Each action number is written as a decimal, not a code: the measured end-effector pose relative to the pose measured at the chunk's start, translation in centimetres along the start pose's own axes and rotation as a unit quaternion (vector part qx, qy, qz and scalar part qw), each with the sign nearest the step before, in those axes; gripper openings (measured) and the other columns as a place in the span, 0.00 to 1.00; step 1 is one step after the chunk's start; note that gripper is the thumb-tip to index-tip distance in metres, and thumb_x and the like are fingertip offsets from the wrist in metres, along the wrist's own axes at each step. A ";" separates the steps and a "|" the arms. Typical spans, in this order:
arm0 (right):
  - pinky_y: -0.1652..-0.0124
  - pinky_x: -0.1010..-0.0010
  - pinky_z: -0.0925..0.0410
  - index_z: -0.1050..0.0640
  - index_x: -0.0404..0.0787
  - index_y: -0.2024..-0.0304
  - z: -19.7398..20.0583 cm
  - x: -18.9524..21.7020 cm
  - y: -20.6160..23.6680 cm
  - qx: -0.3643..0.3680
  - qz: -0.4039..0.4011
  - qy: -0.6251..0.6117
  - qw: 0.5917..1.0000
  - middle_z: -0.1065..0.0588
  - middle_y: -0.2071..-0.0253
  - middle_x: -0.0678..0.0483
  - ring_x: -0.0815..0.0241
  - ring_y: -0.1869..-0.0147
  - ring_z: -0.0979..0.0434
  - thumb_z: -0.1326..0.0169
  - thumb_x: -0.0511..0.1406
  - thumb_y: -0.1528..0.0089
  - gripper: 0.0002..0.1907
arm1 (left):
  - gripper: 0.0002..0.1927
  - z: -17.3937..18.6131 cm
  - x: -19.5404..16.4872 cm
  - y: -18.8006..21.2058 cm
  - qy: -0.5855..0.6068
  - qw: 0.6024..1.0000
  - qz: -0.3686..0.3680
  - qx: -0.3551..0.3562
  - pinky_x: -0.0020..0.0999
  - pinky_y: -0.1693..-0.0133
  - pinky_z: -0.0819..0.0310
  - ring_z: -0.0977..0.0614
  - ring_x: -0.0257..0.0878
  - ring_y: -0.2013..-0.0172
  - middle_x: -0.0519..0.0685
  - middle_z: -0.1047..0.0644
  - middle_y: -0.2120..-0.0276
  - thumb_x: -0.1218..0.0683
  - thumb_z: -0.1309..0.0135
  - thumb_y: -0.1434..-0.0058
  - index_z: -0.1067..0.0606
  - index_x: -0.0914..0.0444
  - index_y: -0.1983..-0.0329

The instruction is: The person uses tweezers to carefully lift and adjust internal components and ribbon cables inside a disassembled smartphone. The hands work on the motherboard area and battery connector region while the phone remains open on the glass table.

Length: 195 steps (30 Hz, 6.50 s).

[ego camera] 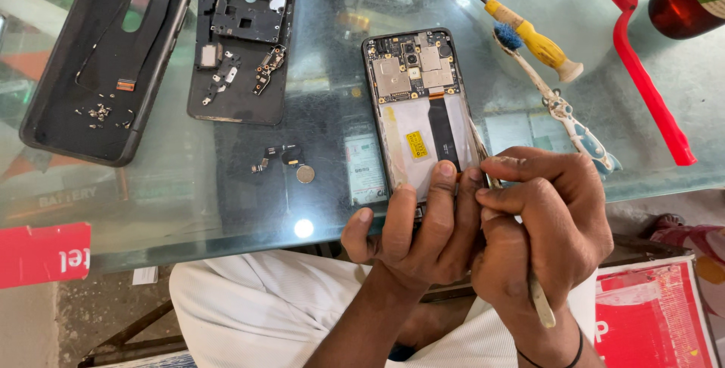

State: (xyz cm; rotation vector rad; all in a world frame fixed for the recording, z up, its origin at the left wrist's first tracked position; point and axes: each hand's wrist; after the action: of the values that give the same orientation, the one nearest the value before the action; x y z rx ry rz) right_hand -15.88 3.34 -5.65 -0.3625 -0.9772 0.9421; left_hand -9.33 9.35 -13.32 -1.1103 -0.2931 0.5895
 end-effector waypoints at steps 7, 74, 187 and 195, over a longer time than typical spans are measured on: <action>0.55 0.71 0.22 0.25 0.30 0.67 0.8 -0.3 -0.3 -0.067 -0.121 -0.240 0.961 0.22 0.56 0.47 0.60 0.60 0.19 0.54 0.24 0.45 0.07 | 0.21 -0.3 0.1 0.0 0.035 0.999 -0.002 -0.013 0.51 0.41 0.52 0.29 0.40 0.47 0.42 0.21 0.52 0.41 0.57 0.27 0.16 0.53 0.49; 0.58 0.78 0.21 0.35 0.34 0.48 -1.5 -3.6 -8.4 0.120 -0.058 -0.324 0.937 0.21 0.61 0.50 0.65 0.57 0.15 0.49 0.33 0.23 0.10 | 0.21 -2.0 0.6 0.9 0.025 0.999 -0.013 -0.024 0.52 0.42 0.51 0.31 0.41 0.48 0.42 0.23 0.53 0.37 0.54 0.28 0.19 0.52 0.50; 0.58 0.79 0.24 0.26 0.31 0.56 -1.3 -3.1 -8.6 0.130 -0.119 -0.238 0.955 0.18 0.64 0.53 0.71 0.59 0.19 0.47 0.28 0.30 0.03 | 0.21 -1.6 0.6 1.6 0.042 0.999 -0.016 -0.012 0.53 0.42 0.48 0.32 0.42 0.46 0.44 0.22 0.47 0.37 0.51 0.29 0.18 0.53 0.48; 0.57 0.79 0.23 0.26 0.31 0.55 -1.3 -3.2 -8.7 0.131 -0.135 -0.273 0.944 0.18 0.63 0.53 0.72 0.57 0.18 0.47 0.28 0.30 0.04 | 0.21 -1.6 0.6 1.7 0.040 0.999 -0.017 -0.007 0.53 0.42 0.48 0.32 0.42 0.46 0.44 0.22 0.48 0.37 0.51 0.29 0.18 0.53 0.48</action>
State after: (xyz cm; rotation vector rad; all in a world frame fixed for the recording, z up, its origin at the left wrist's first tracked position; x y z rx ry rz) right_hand -11.04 -4.00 -2.45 0.2718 -1.3439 0.9219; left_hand -8.59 9.05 -15.55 -1.1378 -0.2470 0.5121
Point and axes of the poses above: each hand's wrist, its own y-axis away from the middle knuckle, its own z-axis out of the back of the hand, x = y × z
